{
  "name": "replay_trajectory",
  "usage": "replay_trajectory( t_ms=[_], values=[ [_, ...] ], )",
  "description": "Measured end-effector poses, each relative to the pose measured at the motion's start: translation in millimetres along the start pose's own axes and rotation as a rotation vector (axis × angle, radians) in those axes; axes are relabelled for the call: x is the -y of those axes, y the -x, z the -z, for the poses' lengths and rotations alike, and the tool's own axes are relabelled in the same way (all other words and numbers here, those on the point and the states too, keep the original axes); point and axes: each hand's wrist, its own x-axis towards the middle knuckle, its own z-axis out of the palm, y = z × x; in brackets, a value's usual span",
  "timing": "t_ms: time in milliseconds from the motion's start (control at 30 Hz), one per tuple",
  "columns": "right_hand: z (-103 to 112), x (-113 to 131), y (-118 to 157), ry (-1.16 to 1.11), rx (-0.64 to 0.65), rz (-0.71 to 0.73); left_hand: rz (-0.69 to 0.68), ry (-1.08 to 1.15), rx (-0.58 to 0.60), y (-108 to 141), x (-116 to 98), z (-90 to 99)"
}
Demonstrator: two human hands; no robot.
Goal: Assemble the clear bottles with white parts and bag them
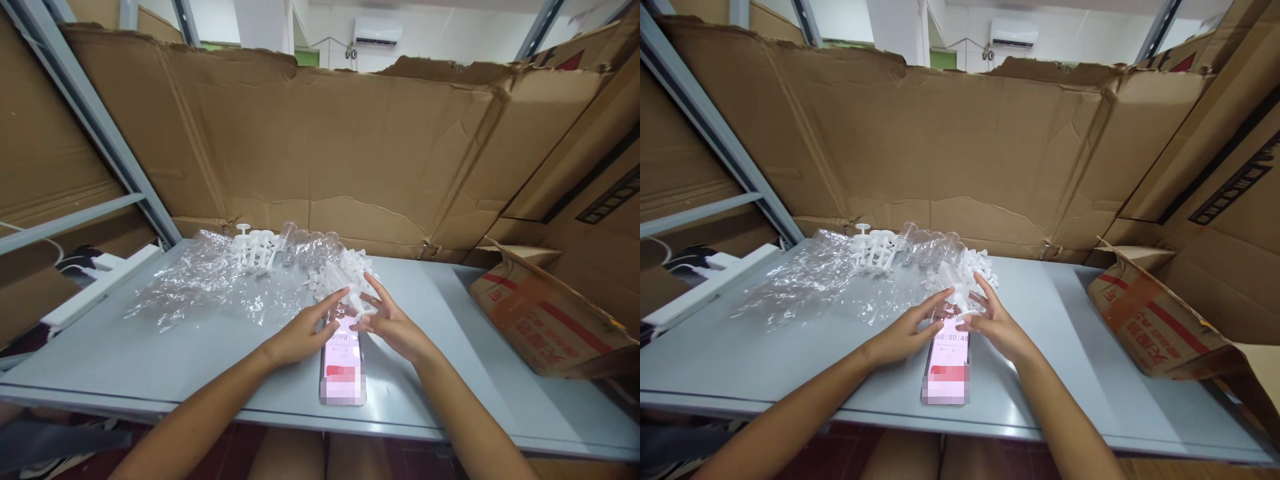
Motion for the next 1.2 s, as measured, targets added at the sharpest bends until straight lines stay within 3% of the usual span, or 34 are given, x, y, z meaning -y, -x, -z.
replay_trajectory(
  t_ms=[300, 567, 700, 833, 933, 1133, 1200],
  values=[
    [-3, -6, -2, -0.034, -0.088, 0.108, 0.022, -0.085, -0.044, 1, -5, 2.3],
    [-5, -7, -5, 0.03, -0.09, 0.1, 0.107, -0.5, -0.394, 0, -3, 0.1],
    [-8, -6, -6, 0.068, -0.136, 0.103, -0.034, -0.869, -0.557, -3, 0, 3.3],
    [-8, -6, -7, 0.103, -0.145, 0.13, -0.224, -1.105, -0.577, -10, 0, 4.1],
    [-8, -6, -8, 0.135, -0.158, 0.146, -0.273, -1.08, -0.551, -16, -2, 5.9],
    [-8, -9, -9, 0.165, -0.167, 0.198, -0.145, -0.545, -0.704, -23, -3, 15.7],
    [-8, -10, -9, 0.175, -0.177, 0.224, -0.135, -0.546, -0.694, -23, -1, 16.6]
  ],
)
